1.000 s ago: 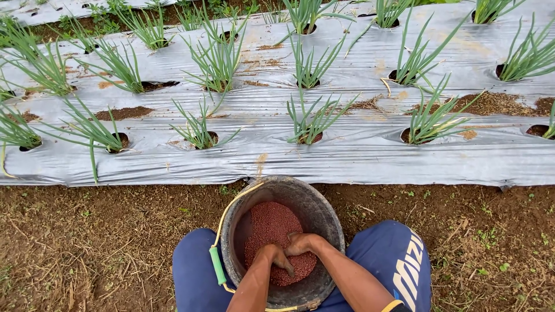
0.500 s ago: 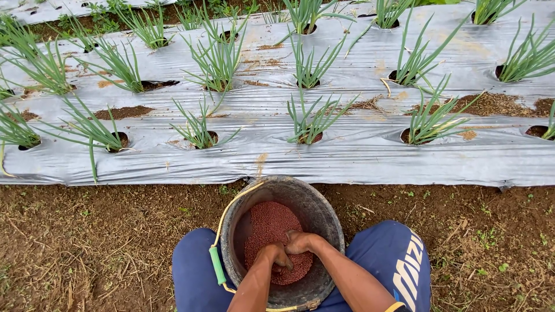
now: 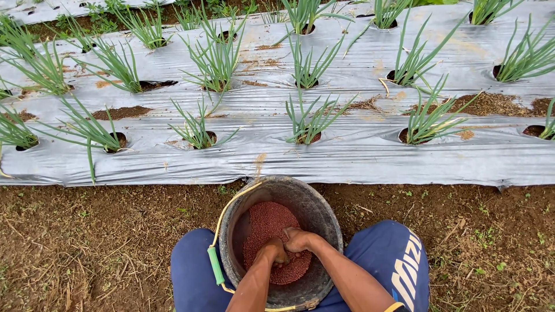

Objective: Manually applying granular fertilizer from a bucket to the base of scallion plants growing through holes in plastic mulch.

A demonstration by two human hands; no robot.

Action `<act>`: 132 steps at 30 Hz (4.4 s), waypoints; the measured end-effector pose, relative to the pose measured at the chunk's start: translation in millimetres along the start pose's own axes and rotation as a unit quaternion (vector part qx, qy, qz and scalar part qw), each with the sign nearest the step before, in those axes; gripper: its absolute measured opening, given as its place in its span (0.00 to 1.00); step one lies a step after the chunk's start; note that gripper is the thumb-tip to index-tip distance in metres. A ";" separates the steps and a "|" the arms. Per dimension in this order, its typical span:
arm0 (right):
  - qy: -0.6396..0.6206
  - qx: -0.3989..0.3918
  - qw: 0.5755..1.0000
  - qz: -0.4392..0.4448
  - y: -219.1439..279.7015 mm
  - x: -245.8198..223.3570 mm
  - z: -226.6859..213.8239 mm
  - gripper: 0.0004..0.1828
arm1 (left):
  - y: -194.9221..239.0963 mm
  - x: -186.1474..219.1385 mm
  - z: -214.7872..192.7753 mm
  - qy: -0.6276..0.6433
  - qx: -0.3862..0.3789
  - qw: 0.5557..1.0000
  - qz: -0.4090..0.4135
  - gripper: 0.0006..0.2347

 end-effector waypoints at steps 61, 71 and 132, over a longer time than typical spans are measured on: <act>-0.500 0.152 0.846 -0.103 92.1 -57.1 -16.4 0.15 | 254.3 8.2 -195.7 0.436 0.383 0.693 0.428 0.11; -0.638 0.212 0.736 -0.075 199.9 -142.4 -76.9 0.20 | 75.4 -30.0 -287.7 0.197 0.369 0.880 0.224 0.32; 0.190 0.180 0.961 -0.088 70.6 -52.8 -19.3 0.35 | 133.1 -23.4 -207.2 0.447 0.272 0.808 0.271 0.16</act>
Point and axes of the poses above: each hand's wrist, its own y-axis away from the middle knuckle, its own z-axis out of the palm, x = y × z, the point moved 3 cm from there along -y, towards the middle knuckle, and after that the axes turned 6 degrees about z, right-handed, at the moved point
